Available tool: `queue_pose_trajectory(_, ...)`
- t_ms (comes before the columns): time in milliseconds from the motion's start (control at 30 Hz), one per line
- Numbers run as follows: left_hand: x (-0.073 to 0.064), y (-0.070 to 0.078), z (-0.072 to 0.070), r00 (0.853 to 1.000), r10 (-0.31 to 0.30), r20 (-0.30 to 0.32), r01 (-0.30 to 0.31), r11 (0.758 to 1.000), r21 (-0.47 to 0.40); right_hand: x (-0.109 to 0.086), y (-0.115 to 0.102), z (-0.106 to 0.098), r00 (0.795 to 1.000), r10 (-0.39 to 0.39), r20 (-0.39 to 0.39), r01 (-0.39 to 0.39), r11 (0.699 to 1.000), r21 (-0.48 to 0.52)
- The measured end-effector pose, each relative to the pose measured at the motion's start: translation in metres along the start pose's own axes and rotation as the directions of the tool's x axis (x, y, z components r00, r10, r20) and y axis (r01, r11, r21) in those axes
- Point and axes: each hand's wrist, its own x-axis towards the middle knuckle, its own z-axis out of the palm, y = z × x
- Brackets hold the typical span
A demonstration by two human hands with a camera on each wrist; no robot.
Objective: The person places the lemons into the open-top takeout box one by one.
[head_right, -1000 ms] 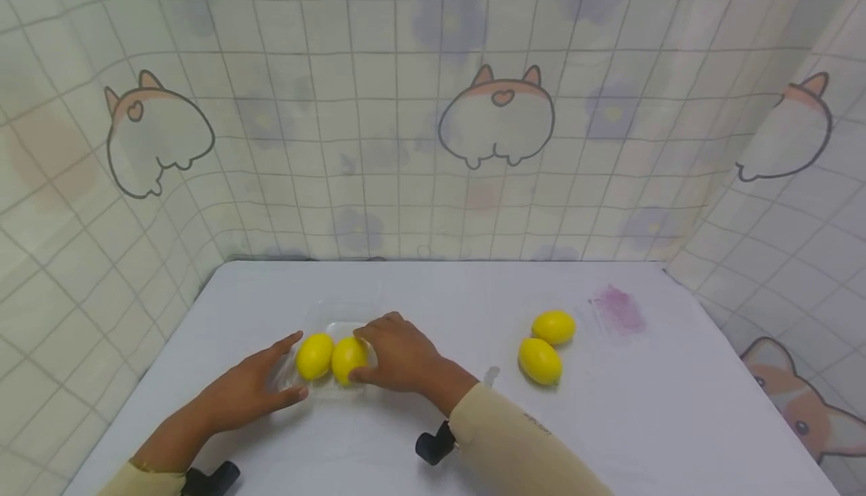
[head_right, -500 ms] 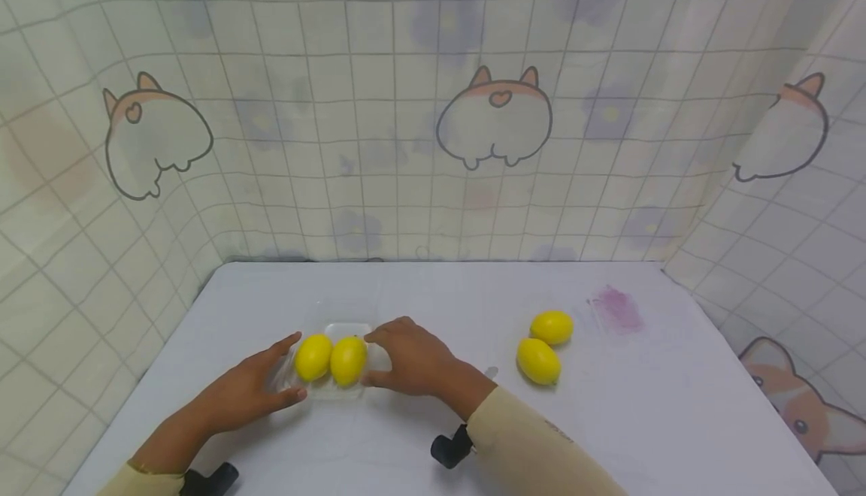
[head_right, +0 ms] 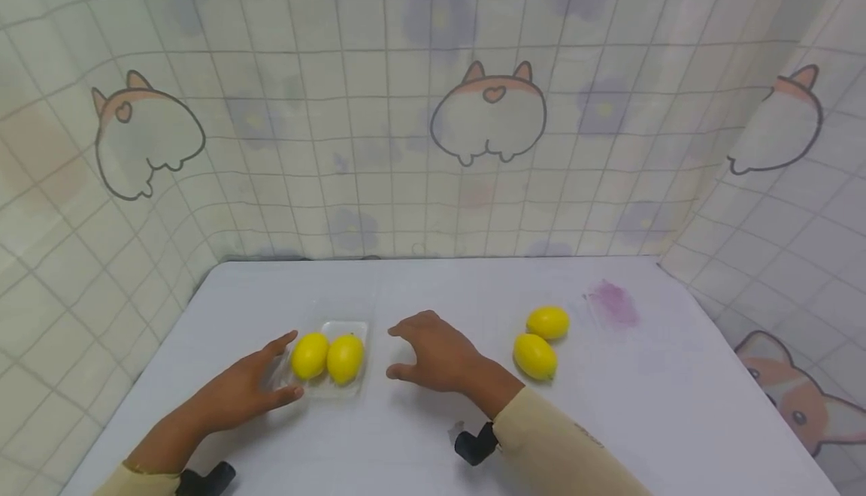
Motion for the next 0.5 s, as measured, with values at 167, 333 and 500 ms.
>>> queue_pose_trajectory(167,0.001,0.0,0.0,1.0,-0.012,0.007,0.012,1.0,0.004,-0.007,0.009,-0.005,0.999,0.023,-0.024,-0.023,1.0,0.006)
queue_pose_trajectory(333,0.002,0.0,0.0,1.0,-0.016,0.009,0.016,1.0,0.008,-0.015,0.016,-0.011,0.998,0.046,-0.039,-0.045,0.999,0.023)
queue_pose_trajectory(500,0.0,0.002,-0.002,1.0,-0.016,0.004,0.016,1.0,0.002,-0.022,0.021,-0.017,0.997,0.069,-0.039,-0.067,0.997,0.03)
